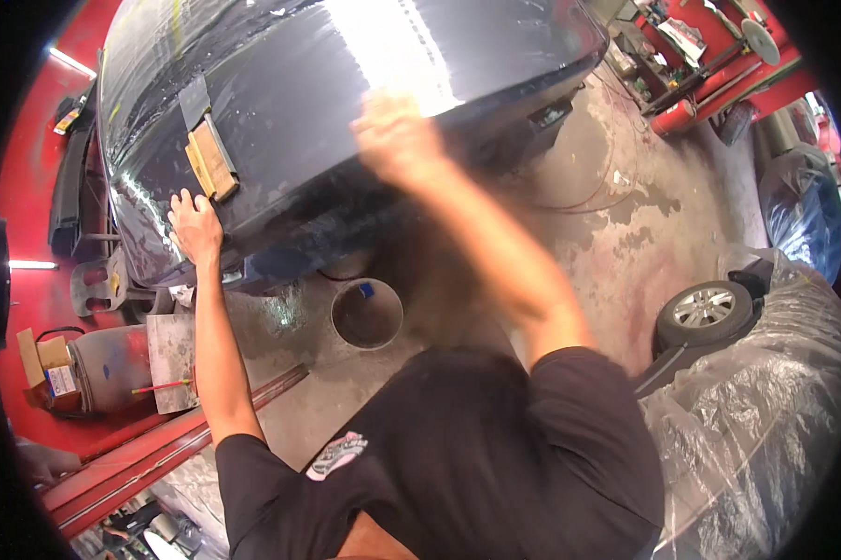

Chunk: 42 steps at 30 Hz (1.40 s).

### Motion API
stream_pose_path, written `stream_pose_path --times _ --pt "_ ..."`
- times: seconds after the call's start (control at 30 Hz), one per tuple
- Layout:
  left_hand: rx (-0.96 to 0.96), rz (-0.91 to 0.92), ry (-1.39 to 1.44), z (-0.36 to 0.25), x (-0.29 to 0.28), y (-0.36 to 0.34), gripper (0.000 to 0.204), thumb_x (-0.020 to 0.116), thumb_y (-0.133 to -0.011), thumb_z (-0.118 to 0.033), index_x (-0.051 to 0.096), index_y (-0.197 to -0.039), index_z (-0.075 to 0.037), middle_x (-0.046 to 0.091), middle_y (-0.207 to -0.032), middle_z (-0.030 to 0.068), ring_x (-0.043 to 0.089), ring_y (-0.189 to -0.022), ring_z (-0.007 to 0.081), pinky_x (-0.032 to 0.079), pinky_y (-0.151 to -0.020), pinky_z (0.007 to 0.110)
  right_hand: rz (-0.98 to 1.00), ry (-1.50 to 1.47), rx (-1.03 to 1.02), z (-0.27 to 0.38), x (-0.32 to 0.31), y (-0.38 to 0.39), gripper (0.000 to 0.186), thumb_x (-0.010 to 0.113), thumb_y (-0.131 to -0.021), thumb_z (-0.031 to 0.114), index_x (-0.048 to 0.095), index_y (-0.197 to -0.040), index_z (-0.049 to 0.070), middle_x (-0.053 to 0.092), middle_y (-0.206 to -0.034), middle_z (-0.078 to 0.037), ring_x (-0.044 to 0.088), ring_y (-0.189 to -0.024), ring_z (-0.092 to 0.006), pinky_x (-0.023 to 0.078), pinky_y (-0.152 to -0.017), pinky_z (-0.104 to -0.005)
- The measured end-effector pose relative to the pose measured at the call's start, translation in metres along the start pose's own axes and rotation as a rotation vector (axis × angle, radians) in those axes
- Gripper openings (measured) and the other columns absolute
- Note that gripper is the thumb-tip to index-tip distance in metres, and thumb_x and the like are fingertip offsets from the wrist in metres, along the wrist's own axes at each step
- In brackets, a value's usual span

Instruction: The person sands the trunk of a car using a sanding block, then dips a cloth into a bucket of water and wipes down the sanded surface and the lower rear bumper area.

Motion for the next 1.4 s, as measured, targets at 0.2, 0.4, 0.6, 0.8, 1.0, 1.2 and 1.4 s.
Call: stream_pose_path --times 0.2,0.4,0.6,0.8,1.0,1.2,1.4 --pt "0.037 0.011 -0.017 0.032 0.006 0.001 0.054 0.043 -0.101 -0.038 0.056 -0.145 -0.008 0.046 -0.156 0.0163 0.044 -0.141 0.0356 0.032 -0.114 0.063 -0.022 0.036 -0.058 -0.038 -0.003 0.017 0.035 0.053 -0.1 0.03 0.068 -0.104 -0.001 0.066 -0.113 -0.018 0.062 -0.111 -0.0342 0.049 -0.099 -0.0474" --pt "0.037 -0.009 0.005 0.0 0.005 -0.006 0.053 0.044 -0.101 -0.035 0.058 -0.144 -0.008 0.046 -0.156 0.0158 0.043 -0.142 0.0364 0.034 -0.113 0.059 -0.102 0.527 0.031 -0.223 -0.015 0.003 0.019 0.058 -0.089 0.02 0.066 -0.095 0.004 0.061 -0.098 -0.016 0.061 -0.096 -0.0327 0.05 -0.084 -0.0506" --pt "0.098 -0.009 0.059 0.034 0.009 -0.002 0.052 0.048 -0.101 -0.031 0.058 -0.143 -0.002 0.047 -0.154 0.0227 0.044 -0.143 0.0394 0.032 -0.119 0.045 0.104 -0.273 -0.133 -0.04 0.014 -0.013 0.044 0.051 -0.102 0.031 0.063 -0.131 0.001 0.045 -0.153 -0.029 0.038 -0.146 -0.0418 0.025 -0.124 -0.0472" --pt "0.012 -0.032 0.142 0.0 0.002 -0.007 0.049 0.053 -0.098 -0.027 0.061 -0.14 -0.002 0.051 -0.152 0.021 0.046 -0.142 0.0358 0.033 -0.118 0.043 -0.279 0.292 0.222 -0.375 -0.031 -0.089 0.035 0.052 -0.1 0.033 0.065 -0.101 0.0 0.063 -0.102 -0.021 0.061 -0.102 -0.0419 0.051 -0.088 -0.0524" --pt "0.005 -0.041 0.199 0.023 -0.01 0.001 0.047 0.055 -0.099 -0.025 0.062 -0.139 -0.001 0.053 -0.149 0.0224 0.049 -0.14 0.0371 0.034 -0.118 0.043 -0.047 -0.151 -0.306 -0.039 0.031 -0.188 0.035 0.058 -0.097 0.032 0.069 -0.101 0.0 0.064 -0.113 -0.019 0.058 -0.114 -0.0373 0.046 -0.099 -0.0506" --pt "0.022 -0.016 0.183 0.012 0.005 -0.002 0.048 0.053 -0.1 -0.026 0.06 -0.14 -0.001 0.049 -0.154 0.021 0.043 -0.144 0.0353 0.032 -0.119 0.043 -0.237 -0.164 -0.419 -0.083 0.052 -0.199 0.028 0.059 -0.087 0.013 0.066 -0.112 0.001 0.062 -0.123 -0.021 0.056 -0.123 -0.0384 0.044 -0.105 -0.0491" --pt "-0.063 -0.047 0.139 0.019 -0.022 0.01 0.048 0.055 -0.097 -0.026 0.062 -0.14 -0.003 0.05 -0.154 0.019 0.044 -0.144 0.0332 0.03 -0.12 0.043 0.056 0.214 -0.308 -0.122 0.058 -0.218 0.041 0.047 -0.101 0.025 0.06 -0.13 -0.002 0.05 -0.146 -0.027 0.047 -0.136 -0.044 0.037 -0.113 -0.0552"
Point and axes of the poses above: each hand's wrist, its own y-axis away from the middle knuckle, its own x-axis out of the palm, z = x × y, the point moved 7 cm from there along -y, towards the middle knuckle
